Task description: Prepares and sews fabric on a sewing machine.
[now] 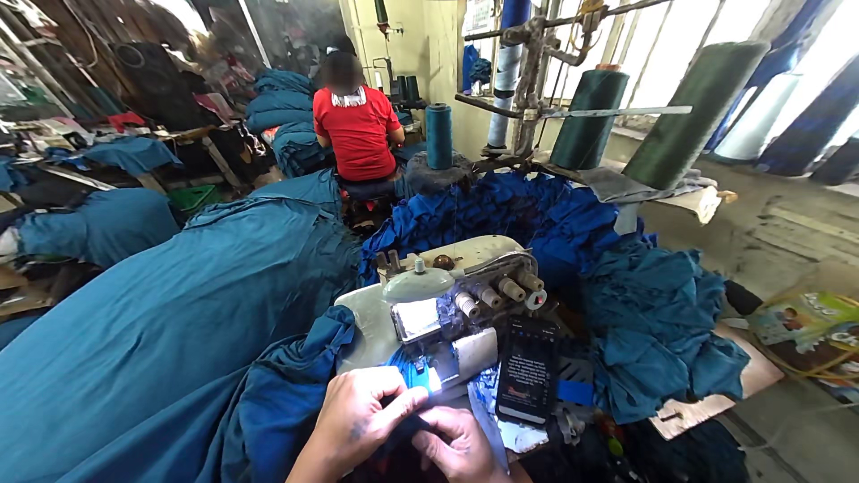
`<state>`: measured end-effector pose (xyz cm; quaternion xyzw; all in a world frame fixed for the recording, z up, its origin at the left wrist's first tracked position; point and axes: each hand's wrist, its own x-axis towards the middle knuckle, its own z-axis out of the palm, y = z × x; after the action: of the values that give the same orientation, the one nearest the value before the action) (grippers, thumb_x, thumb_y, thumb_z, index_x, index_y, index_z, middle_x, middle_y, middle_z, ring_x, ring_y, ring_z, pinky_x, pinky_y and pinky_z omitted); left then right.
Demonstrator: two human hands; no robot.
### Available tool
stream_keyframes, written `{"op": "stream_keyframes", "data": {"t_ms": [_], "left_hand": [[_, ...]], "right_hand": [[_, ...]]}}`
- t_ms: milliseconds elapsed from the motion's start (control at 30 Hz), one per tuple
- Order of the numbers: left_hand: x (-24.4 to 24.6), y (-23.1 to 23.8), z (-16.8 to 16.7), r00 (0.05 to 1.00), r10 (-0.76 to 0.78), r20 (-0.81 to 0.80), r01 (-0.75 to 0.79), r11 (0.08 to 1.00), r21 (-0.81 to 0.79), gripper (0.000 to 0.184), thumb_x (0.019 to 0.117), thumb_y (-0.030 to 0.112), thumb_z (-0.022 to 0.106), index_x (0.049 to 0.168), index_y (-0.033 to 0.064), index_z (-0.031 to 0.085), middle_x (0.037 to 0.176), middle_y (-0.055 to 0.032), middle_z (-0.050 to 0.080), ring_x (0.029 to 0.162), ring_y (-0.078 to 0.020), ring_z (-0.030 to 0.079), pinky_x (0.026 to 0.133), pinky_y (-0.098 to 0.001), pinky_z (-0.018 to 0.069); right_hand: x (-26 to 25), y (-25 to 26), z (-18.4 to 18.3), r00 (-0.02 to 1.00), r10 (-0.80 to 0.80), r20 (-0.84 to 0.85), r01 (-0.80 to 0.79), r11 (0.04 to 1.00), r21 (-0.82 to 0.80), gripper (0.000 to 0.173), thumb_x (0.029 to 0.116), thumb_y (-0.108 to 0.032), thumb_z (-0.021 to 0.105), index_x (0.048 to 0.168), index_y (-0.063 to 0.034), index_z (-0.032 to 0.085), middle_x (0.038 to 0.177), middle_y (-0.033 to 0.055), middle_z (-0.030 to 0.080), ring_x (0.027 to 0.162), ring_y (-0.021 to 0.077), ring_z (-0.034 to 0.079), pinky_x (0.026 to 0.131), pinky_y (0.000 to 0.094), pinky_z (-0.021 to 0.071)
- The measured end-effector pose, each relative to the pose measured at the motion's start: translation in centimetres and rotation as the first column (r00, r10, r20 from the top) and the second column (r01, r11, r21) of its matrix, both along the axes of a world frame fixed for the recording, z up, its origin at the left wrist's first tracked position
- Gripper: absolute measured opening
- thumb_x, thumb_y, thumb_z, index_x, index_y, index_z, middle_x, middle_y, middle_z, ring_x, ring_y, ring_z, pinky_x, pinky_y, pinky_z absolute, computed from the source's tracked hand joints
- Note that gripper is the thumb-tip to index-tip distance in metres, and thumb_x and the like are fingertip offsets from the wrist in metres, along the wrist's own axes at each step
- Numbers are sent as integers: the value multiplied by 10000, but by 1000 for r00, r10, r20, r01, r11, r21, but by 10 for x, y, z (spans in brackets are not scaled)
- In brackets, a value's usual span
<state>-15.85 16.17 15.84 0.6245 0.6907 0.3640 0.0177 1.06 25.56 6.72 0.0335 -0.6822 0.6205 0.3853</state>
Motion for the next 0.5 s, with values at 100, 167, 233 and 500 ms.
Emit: {"op": "stream_keyframes", "data": {"t_ms": [100,167,233,500], "left_hand": [[0,0,0,1000,-2,1,2,1000,3,526,964,619,557,621,220,585,597,98,515,558,-43,508,529,-330,404],[0,0,0,1000,-4,-6,4,1000,3,532,964,618,552,620,214,580,595,93,507,557,-49,502,532,-332,401],[0,0,-1,1000,-1,-11,1,1000,4,536,967,617,547,615,214,573,590,92,501,552,-51,498,529,-335,401],[0,0,-1,1000,-1,-5,1,1000,7,524,967,612,552,622,219,586,597,97,510,560,-42,506,537,-330,406]], "right_hand": [[0,0,0,1000,-1,-5,1,1000,1,232,1021,-161,634,1021,52,725,891,71,734,699,40,666,663,225,592],[0,-1,0,1000,-4,-1,4,1000,-2,245,1027,-170,623,1016,53,725,883,68,730,695,37,662,662,222,589],[0,-1,0,1000,-8,4,8,1000,-1,271,1037,-191,611,1005,54,725,873,66,728,691,35,660,663,219,588],[-1,0,-1,1000,3,-10,-3,1000,-3,249,1023,-182,637,1011,50,727,875,65,732,694,37,663,663,221,589]]}}
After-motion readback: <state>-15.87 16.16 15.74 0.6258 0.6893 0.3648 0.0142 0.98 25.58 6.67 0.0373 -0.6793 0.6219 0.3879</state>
